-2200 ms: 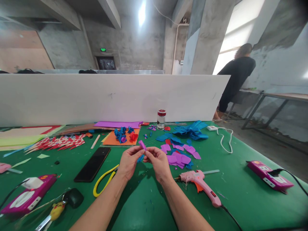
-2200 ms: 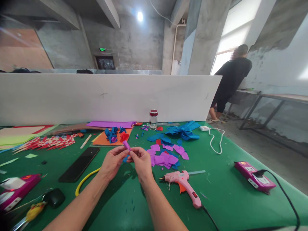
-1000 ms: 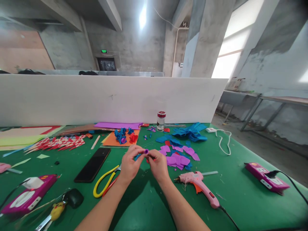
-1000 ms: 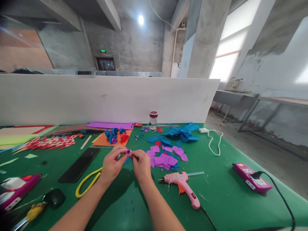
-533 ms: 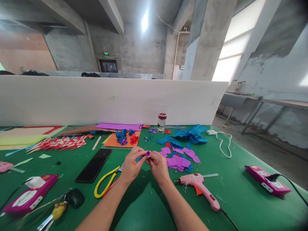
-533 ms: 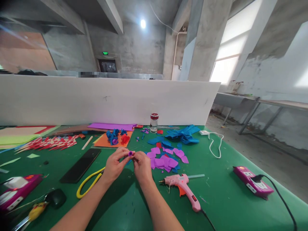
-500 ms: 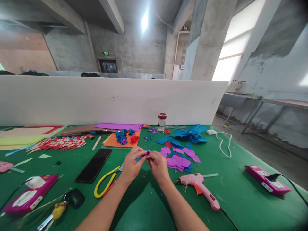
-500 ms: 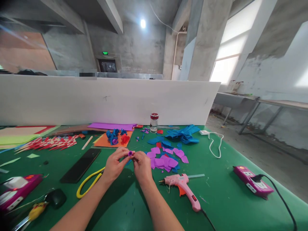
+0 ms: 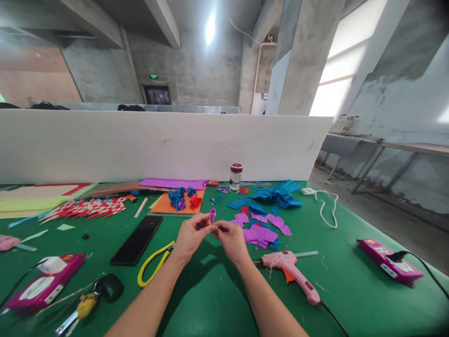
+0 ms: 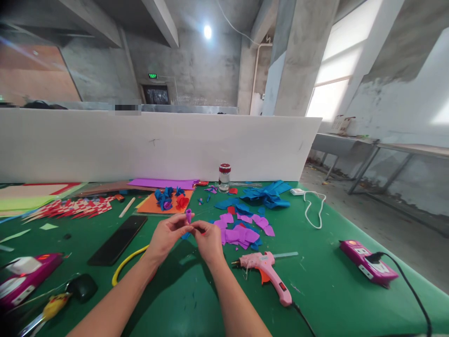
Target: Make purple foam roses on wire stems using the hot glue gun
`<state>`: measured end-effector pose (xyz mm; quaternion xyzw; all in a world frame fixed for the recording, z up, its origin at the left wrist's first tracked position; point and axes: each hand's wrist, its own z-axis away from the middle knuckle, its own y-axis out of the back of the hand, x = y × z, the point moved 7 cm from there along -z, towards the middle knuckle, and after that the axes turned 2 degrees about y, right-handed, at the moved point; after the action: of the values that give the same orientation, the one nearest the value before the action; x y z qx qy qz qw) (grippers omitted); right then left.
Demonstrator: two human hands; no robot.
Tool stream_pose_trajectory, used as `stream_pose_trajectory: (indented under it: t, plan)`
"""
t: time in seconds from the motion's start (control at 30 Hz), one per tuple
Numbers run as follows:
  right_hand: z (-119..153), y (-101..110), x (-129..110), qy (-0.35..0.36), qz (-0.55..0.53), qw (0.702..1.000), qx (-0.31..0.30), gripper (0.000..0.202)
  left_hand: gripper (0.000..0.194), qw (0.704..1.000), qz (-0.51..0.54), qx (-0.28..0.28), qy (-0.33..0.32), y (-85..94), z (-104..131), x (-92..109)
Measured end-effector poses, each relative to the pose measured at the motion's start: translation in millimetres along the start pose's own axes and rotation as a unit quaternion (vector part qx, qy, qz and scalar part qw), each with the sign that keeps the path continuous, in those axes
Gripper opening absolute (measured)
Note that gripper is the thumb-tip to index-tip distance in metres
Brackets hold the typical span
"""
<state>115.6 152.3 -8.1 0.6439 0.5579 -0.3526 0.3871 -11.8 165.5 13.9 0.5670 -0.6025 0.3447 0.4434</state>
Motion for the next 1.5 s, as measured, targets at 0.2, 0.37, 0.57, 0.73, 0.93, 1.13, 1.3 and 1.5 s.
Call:
stream_pose_trajectory:
  t: [0.2, 0.37, 0.57, 0.73, 0.93, 1.13, 1.3, 1.5]
  plan:
    - [-0.1, -1.7, 0.2, -0.007, -0.021, 1.0, -0.009, 0.017, 0.031, 0.997, 0.021, -0.031, 0.066, 0.5, 0.6, -6.6]
    - [-0.1, -6.3, 0.0, -0.012, -0.059, 0.998, -0.031, 0.015, 0.02, 0.998, 0.0, -0.049, 0.049, 2.1, 0.3, -2.6]
    - [0.1, -13.2, 9.4, -0.022, -0.093, 0.994, -0.056, 0.017, 0.015, 0.998, -0.01, -0.056, 0.019, 3.0, -0.2, 4.0]
    - [-0.2, -14.5, 14.4, -0.045, -0.136, 0.988, -0.054, 0.016, 0.012, 1.0, -0.013, -0.026, -0.004, 5.6, -0.4, 4.6]
    - [-2.2, -7.4, 10.6, -0.025, -0.115, 0.992, -0.043, 0.019, 0.024, 0.997, 0.025, -0.032, 0.069, 3.0, 0.3, -2.4]
    - [-1.0, -8.0, 12.4, -0.022, -0.112, 0.993, -0.034, 0.016, 0.015, 0.999, 0.012, -0.019, 0.047, 3.5, -0.3, -0.7]
    - [-0.8, -9.9, 10.5, -0.019, -0.105, 0.993, -0.042, 0.017, 0.012, 1.0, -0.019, -0.006, 0.007, 5.5, -0.9, 4.5]
    - [-2.0, -5.9, 10.6, -0.029, -0.08, 0.996, -0.03, 0.019, 0.036, 0.995, 0.044, -0.028, 0.084, 3.3, -1.6, -4.3]
